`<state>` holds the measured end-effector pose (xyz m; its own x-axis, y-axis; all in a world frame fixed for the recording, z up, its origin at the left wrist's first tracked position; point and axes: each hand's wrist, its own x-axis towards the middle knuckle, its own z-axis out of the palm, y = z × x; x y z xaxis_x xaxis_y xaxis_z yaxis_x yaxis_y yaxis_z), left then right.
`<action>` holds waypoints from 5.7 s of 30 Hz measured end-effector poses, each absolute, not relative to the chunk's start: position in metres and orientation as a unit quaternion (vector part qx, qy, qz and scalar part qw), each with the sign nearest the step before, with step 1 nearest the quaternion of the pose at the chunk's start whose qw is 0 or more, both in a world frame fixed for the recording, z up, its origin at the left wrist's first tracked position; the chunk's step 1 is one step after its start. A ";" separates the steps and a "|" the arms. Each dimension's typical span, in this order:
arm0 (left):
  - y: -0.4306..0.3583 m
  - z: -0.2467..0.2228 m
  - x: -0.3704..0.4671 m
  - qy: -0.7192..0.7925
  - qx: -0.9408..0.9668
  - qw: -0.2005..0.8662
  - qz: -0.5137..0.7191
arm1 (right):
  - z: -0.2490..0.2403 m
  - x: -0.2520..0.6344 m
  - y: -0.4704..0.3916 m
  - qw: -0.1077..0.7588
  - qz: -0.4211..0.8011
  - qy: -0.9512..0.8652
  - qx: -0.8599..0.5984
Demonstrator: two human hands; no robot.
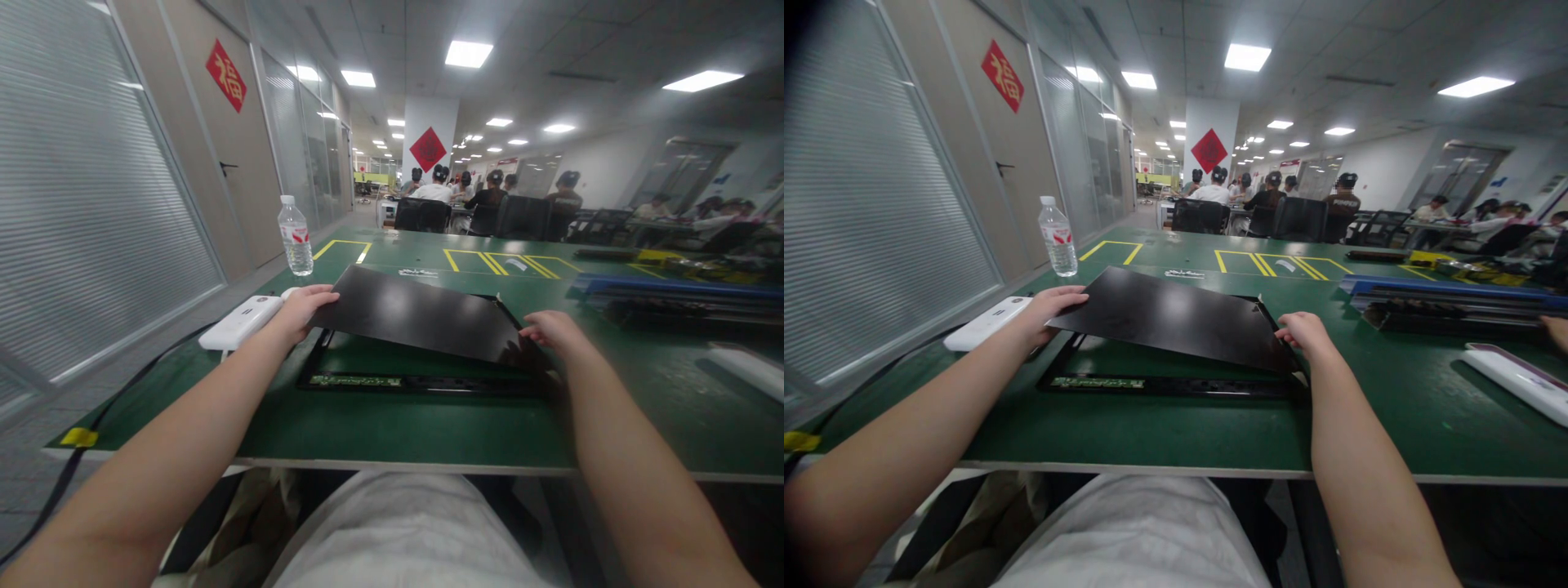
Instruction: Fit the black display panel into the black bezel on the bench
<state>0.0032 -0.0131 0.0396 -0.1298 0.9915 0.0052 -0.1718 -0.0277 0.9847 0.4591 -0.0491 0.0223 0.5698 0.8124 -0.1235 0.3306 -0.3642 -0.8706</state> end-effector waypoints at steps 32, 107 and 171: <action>-0.010 0.027 0.005 0.550 0.452 0.517 0.475 | 0.007 0.478 -0.040 0.311 0.149 -0.470 -0.812; -0.010 0.023 0.006 0.583 0.543 0.445 0.409 | 0.015 0.459 -0.051 0.210 0.022 -0.542 -0.813; -0.006 0.015 0.002 0.640 0.605 0.306 0.362 | 0.009 0.472 -0.042 0.262 0.097 -0.508 -0.815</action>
<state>0.0022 -0.0063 0.0152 -0.0809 0.9956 0.0472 0.5529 0.0054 0.8333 0.4724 -0.0422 0.0091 0.4646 0.8789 0.1078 0.7767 -0.3459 -0.5265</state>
